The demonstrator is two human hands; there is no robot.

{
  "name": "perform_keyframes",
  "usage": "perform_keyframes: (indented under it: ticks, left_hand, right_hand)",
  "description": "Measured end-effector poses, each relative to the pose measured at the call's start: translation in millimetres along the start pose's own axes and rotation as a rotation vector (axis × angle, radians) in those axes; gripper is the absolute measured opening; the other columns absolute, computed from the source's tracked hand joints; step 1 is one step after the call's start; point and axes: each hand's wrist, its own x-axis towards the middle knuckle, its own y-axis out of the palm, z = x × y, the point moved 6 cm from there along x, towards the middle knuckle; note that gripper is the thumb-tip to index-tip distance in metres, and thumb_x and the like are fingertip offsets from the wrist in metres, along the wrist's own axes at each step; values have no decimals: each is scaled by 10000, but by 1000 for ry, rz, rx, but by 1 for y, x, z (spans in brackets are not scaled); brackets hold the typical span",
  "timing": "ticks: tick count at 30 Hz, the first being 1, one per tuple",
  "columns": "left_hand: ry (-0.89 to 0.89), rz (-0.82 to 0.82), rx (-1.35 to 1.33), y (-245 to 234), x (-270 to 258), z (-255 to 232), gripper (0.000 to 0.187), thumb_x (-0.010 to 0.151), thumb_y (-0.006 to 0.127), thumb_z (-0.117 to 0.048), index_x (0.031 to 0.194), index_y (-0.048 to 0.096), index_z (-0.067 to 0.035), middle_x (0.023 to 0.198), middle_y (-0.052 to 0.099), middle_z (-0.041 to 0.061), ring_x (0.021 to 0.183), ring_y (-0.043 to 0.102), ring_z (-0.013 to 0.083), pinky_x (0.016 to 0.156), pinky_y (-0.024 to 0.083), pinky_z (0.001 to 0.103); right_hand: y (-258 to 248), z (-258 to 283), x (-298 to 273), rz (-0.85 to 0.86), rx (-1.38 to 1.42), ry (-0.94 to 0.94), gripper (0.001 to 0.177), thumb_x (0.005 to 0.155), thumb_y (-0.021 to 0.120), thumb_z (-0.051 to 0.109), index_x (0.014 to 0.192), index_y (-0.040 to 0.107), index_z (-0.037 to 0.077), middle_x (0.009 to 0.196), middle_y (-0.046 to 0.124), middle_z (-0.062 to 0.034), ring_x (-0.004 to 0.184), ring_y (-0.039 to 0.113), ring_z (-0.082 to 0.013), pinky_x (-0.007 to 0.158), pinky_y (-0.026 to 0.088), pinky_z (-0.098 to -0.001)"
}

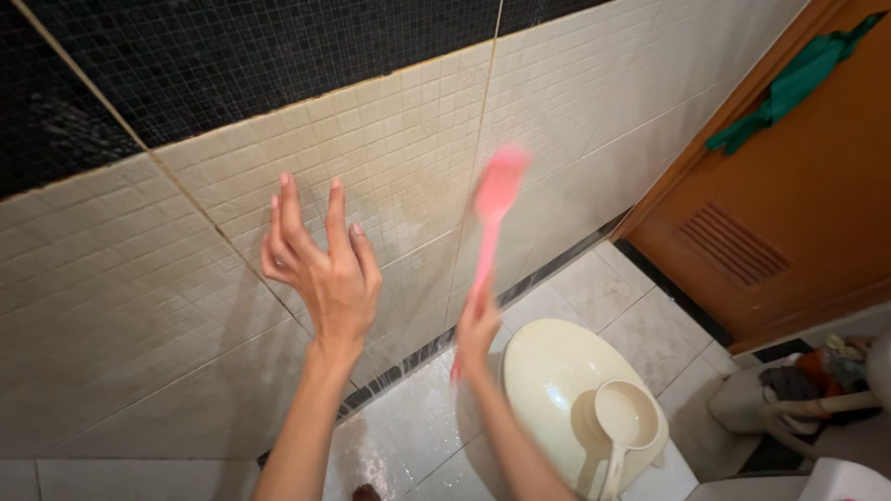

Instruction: The person pours water from a small white jug onto the bathroom floor and walls, then scrubs the surfaces with a pink long-handled brush. The person repeatedly wets the floor and lower wall tiles while scrubbing around the toilet base and along the wall.

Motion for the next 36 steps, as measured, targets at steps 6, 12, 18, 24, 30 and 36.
perform_keyframes:
  ticks: [6,12,18,24,30,36]
  left_hand:
    - [64,1,-104,29,-13,-30,540,1030,637,-124,1560,534,-127,1684,243,200,1535,259,377,1223,231,565]
    - [155,69,-155,45,-18,-76,519,995,658,-113,1504,557,-115,1649,298,207,1487,301,369,1177,269,542]
    - [166,141,-134,45,-40,-77,500,995,658,-114,1487,572,-110,1646,303,220,1481,308,370,1178,264,540]
    - [120,158,-115,51,-40,-69,485,971,663,-125,1451,593,-114,1634,314,218,1468,320,378,1168,256,545]
    - [191,194,-141,91,-29,-78,431,981,663,-116,1409,622,-103,1630,336,223,1467,340,380,1166,262,544]
    - [294,223,-232,139,-31,-83,382,971,671,-123,1352,649,-128,1595,380,189,1433,364,361,1154,270,542]
  right_hand:
    - [12,-6,155,-72,523,428,453,1086,478,205,1527,436,112,570,379,55,440,372,-45,376,313,-264]
    - [1,14,-35,184,246,462,529,1034,506,140,1550,436,44,662,525,52,528,430,-68,470,374,-273]
    - [-17,-90,156,-89,555,585,278,1068,513,215,816,518,96,508,428,36,376,425,-97,331,321,-309]
    - [1,-62,7,-76,623,601,299,1046,451,252,1162,631,43,604,515,30,439,453,-91,377,341,-268]
    - [13,-107,29,-95,560,656,329,1044,415,222,1292,596,103,534,473,37,386,447,-72,329,354,-269]
    - [-12,-215,155,-310,699,944,420,1047,475,430,721,416,173,491,373,34,356,377,-120,328,311,-330]
